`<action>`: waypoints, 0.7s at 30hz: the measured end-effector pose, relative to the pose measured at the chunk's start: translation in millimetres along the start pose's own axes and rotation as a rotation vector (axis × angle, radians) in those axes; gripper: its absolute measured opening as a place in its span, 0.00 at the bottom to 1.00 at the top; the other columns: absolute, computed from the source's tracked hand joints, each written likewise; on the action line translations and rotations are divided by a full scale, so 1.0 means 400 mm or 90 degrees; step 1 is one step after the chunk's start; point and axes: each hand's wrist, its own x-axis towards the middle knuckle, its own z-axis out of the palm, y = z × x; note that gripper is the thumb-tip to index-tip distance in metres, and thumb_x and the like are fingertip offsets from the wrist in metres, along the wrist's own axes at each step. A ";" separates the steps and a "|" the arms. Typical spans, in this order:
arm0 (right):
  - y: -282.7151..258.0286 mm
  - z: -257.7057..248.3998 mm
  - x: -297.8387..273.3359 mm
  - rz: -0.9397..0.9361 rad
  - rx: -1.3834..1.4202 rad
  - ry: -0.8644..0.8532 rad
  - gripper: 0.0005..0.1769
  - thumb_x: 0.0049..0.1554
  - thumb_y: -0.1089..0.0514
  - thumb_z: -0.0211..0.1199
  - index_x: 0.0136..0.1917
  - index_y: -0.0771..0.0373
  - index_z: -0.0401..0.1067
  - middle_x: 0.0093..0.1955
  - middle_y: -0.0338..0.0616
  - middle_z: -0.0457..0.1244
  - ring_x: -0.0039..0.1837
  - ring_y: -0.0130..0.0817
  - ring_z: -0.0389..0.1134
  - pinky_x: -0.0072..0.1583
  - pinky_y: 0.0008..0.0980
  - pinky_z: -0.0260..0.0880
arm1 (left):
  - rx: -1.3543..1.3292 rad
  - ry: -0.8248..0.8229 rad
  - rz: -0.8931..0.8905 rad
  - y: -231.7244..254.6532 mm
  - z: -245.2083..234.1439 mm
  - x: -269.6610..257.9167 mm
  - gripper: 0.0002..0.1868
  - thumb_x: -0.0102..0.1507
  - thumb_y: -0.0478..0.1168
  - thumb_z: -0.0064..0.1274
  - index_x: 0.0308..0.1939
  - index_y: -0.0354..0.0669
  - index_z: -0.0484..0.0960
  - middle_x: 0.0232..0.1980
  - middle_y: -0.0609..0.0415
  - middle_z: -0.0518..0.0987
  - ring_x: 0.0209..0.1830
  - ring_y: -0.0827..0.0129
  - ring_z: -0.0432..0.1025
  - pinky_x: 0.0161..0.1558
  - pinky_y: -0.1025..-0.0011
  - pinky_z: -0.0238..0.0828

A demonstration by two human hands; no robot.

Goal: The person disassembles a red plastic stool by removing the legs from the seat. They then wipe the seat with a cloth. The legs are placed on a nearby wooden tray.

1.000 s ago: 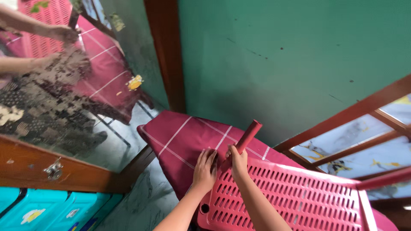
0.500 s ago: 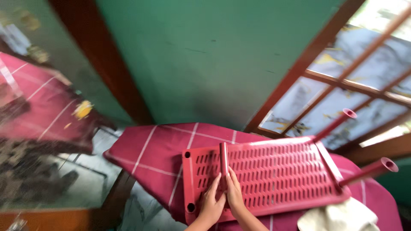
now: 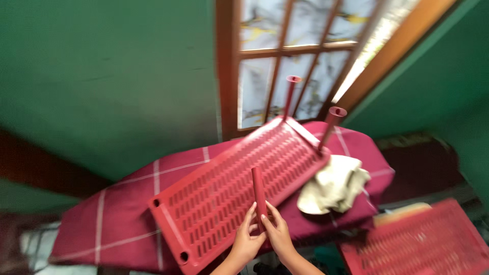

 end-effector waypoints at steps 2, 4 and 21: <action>-0.031 -0.060 -0.049 -0.029 0.025 0.030 0.28 0.61 0.62 0.59 0.74 0.62 0.64 0.60 0.43 0.68 0.61 0.30 0.69 0.60 0.28 0.71 | 0.048 -0.042 -0.015 0.029 0.064 -0.004 0.49 0.58 0.25 0.56 0.79 0.57 0.51 0.73 0.54 0.69 0.61 0.66 0.76 0.49 0.70 0.84; -0.045 -0.134 -0.094 -0.003 0.030 0.075 0.30 0.59 0.62 0.60 0.75 0.60 0.62 0.61 0.42 0.69 0.61 0.31 0.70 0.60 0.29 0.71 | 0.107 -0.083 -0.009 0.053 0.136 0.001 0.49 0.56 0.25 0.56 0.78 0.55 0.53 0.73 0.55 0.69 0.59 0.68 0.78 0.47 0.69 0.86; 0.299 -0.746 -0.398 0.008 -0.033 0.611 0.40 0.55 0.64 0.67 0.77 0.58 0.57 0.66 0.49 0.66 0.63 0.37 0.69 0.61 0.34 0.69 | 0.410 -0.557 0.165 -0.189 0.778 0.051 0.43 0.53 0.32 0.61 0.73 0.47 0.65 0.63 0.40 0.77 0.58 0.45 0.75 0.53 0.59 0.75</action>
